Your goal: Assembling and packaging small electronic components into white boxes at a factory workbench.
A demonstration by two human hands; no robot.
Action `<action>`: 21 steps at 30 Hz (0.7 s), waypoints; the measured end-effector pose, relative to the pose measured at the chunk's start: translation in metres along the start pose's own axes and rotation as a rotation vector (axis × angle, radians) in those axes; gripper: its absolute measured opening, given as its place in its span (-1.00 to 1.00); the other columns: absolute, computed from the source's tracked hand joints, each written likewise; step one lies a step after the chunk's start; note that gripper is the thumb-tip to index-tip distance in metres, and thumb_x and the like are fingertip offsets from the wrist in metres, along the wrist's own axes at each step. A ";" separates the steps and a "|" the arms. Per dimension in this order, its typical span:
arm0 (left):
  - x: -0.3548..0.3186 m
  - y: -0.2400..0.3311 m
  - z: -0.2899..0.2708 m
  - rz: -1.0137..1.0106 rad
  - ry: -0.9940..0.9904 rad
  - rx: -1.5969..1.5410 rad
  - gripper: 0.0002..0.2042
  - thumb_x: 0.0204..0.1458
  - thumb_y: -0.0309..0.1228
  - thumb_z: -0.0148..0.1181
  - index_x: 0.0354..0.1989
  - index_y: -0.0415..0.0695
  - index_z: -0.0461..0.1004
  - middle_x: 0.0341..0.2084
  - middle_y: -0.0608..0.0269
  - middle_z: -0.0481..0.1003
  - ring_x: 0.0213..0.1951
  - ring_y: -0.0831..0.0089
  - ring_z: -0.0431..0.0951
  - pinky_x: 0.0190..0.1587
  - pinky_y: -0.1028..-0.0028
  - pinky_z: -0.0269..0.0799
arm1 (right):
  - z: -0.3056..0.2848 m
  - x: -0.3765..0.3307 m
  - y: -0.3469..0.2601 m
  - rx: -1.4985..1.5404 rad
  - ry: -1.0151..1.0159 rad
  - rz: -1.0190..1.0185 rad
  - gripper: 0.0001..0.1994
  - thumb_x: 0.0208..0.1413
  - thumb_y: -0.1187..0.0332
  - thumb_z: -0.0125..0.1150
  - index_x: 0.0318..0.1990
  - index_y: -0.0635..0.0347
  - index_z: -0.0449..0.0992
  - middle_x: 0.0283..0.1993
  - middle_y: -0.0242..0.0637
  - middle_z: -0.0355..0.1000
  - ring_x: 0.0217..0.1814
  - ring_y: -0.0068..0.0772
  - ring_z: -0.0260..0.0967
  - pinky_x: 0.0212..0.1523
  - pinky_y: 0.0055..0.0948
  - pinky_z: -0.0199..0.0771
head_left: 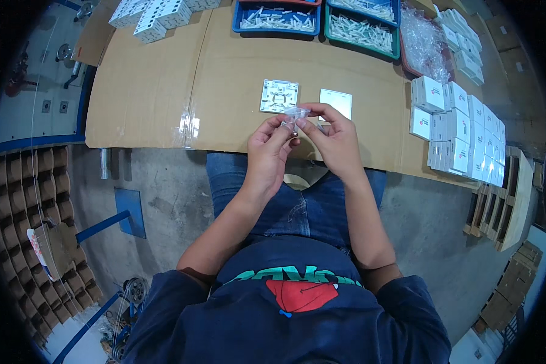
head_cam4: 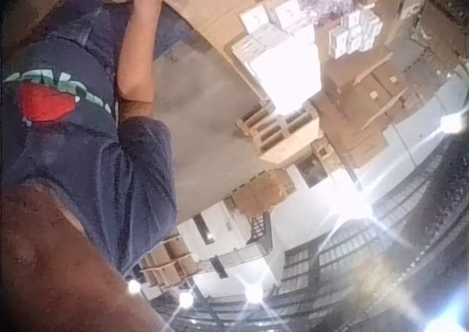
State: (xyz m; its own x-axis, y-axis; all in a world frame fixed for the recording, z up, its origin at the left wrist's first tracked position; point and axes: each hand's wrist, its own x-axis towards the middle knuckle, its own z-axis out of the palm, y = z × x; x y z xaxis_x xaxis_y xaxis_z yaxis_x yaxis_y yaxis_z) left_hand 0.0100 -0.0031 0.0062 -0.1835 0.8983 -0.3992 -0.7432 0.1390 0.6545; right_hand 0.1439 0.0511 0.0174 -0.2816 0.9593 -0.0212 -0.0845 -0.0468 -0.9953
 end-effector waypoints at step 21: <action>-0.002 0.003 -0.002 -0.004 -0.069 0.131 -0.85 0.28 -0.45 0.16 -0.04 -0.18 0.46 -0.14 0.20 0.56 -0.14 0.45 0.58 -0.12 0.38 0.56 | -0.012 0.002 -0.004 -0.012 0.058 0.042 -0.81 0.22 0.44 0.34 -0.08 0.33 0.58 -0.19 -0.40 0.51 -0.32 -0.76 0.38 -0.38 -0.71 0.35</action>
State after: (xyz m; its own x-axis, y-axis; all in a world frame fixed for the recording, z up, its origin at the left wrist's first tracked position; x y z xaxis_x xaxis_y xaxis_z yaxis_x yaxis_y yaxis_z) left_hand 0.0068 -0.0053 0.0073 -0.1326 0.9235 -0.3600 -0.6528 0.1920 0.7328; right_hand 0.1551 0.0562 0.0201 -0.2288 0.9711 -0.0678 -0.0624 -0.0841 -0.9945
